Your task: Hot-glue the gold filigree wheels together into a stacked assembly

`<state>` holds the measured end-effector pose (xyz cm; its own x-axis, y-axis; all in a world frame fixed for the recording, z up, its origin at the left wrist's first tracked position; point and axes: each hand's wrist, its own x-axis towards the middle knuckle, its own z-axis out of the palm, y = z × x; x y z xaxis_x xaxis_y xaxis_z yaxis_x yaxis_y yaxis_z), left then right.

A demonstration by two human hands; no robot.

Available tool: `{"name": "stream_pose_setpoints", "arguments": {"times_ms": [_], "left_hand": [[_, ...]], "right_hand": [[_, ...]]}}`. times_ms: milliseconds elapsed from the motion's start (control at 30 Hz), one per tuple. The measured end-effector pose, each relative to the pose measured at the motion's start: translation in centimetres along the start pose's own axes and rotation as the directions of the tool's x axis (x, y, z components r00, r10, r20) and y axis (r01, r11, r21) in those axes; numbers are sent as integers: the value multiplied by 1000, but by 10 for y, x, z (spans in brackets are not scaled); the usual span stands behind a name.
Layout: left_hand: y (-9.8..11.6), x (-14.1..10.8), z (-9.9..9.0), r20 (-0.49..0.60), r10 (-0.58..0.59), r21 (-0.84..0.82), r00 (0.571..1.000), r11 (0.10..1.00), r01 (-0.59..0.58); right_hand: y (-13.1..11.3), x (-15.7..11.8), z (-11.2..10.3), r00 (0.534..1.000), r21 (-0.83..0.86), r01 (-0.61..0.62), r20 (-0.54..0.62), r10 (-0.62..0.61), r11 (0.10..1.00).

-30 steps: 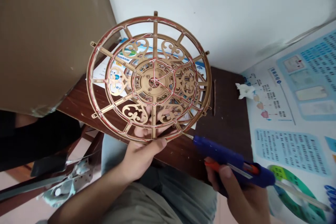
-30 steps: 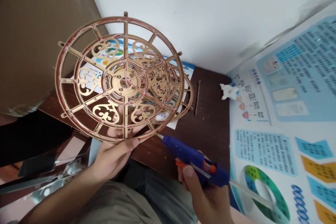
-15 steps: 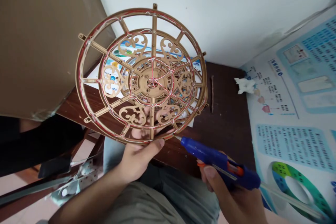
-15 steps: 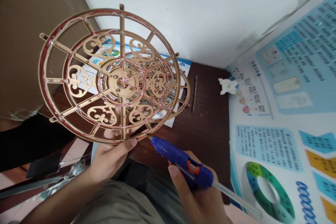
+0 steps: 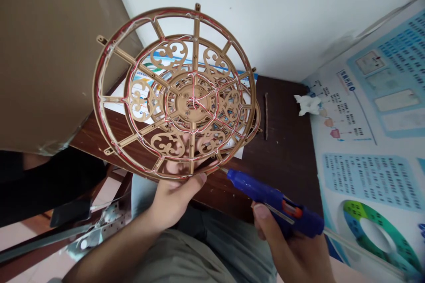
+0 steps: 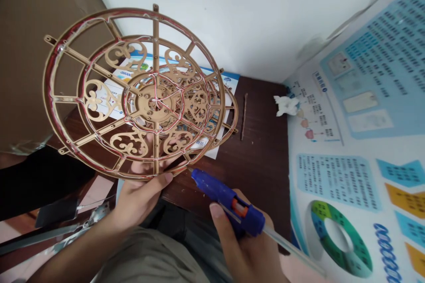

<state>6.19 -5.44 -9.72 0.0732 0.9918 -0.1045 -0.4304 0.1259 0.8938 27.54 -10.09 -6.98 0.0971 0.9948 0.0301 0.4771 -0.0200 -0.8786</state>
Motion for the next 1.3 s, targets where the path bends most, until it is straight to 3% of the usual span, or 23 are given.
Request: {"name": "stream_pose_setpoints", "arguments": {"times_ms": [233,400,667,1300], "left_hand": [[4,1,3,-1,-15,-30,1000,999,15],[6,2,5,-2,-16,-9,1000,1000,16],[5,2,5,-12,-29,1,1000,1000,29],[1,2,3,-7,8,45,1000,999,-8]], "right_hand": [[17,-6,-1,998,-64,-6,-55,2,998],[4,-4,2,995,-86,-42,-96,34,995],[-9,3,1,995,91,-62,82,55,994],[7,4,-4,980,44,96,169,-102,994]]}}
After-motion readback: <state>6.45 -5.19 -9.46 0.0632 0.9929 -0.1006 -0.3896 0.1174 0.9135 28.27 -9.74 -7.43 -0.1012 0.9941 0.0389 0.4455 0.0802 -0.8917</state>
